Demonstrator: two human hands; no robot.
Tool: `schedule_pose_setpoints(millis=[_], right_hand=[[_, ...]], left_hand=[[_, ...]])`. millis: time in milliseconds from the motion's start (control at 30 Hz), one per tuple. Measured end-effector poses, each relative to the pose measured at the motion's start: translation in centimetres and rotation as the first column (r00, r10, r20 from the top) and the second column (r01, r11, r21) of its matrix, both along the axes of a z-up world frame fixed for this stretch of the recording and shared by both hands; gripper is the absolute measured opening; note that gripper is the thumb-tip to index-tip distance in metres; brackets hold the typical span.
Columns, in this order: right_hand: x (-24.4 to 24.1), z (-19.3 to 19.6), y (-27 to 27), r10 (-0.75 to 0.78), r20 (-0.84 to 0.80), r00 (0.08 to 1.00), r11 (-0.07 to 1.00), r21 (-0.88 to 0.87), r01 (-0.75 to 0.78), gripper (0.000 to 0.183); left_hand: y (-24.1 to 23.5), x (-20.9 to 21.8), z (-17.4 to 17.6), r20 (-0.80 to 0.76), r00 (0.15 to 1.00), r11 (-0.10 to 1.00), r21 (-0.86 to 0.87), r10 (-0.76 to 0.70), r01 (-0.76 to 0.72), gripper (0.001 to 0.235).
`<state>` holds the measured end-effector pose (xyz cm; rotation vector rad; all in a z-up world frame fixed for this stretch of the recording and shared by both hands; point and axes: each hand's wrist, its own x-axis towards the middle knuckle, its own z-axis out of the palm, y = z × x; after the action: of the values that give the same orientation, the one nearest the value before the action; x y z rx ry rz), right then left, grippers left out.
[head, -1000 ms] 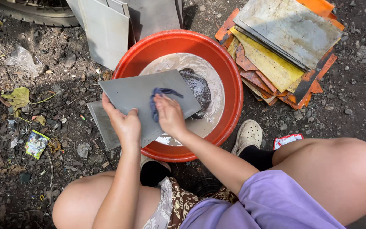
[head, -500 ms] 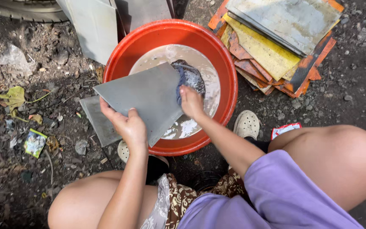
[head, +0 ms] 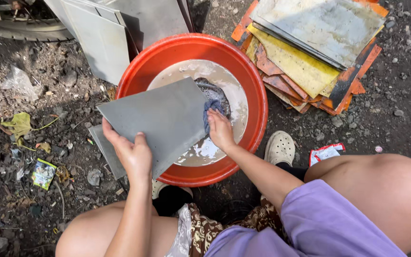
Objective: The person sits on the ground and scrubs a rectangular metal sheet with a blue cloth, repeatedly dipping the cloth into a red basin of soapy water. The person flips the sheet to clean both sides and continues scrubbing until the end of the clip.
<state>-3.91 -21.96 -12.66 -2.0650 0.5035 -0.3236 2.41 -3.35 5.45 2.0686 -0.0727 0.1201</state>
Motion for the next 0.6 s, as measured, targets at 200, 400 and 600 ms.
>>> schedule_pose_setpoints(millis=[200, 400, 600], right_hand=[[-0.9, 3.8, 9.8, 0.185, 0.194, 0.963, 0.973, 0.103, -0.208, 0.035], [1.7, 0.4, 3.2, 0.148, 0.223, 0.963, 0.989, -0.033, -0.145, 0.035], [5.1, 2.1, 2.4, 0.059, 0.086, 0.995, 0.998, -0.021, -0.058, 0.041]], left_hand=[[1.4, 1.0, -1.0, 0.007, 0.999, 0.995, 0.095, -0.039, 0.038, 0.086], [3.0, 1.9, -1.6, -0.086, 0.996, 0.976, 0.219, 0.030, -0.010, 0.083], [2.5, 2.4, -0.5, -0.127, 0.992, 0.983, 0.184, 0.013, 0.011, 0.063]])
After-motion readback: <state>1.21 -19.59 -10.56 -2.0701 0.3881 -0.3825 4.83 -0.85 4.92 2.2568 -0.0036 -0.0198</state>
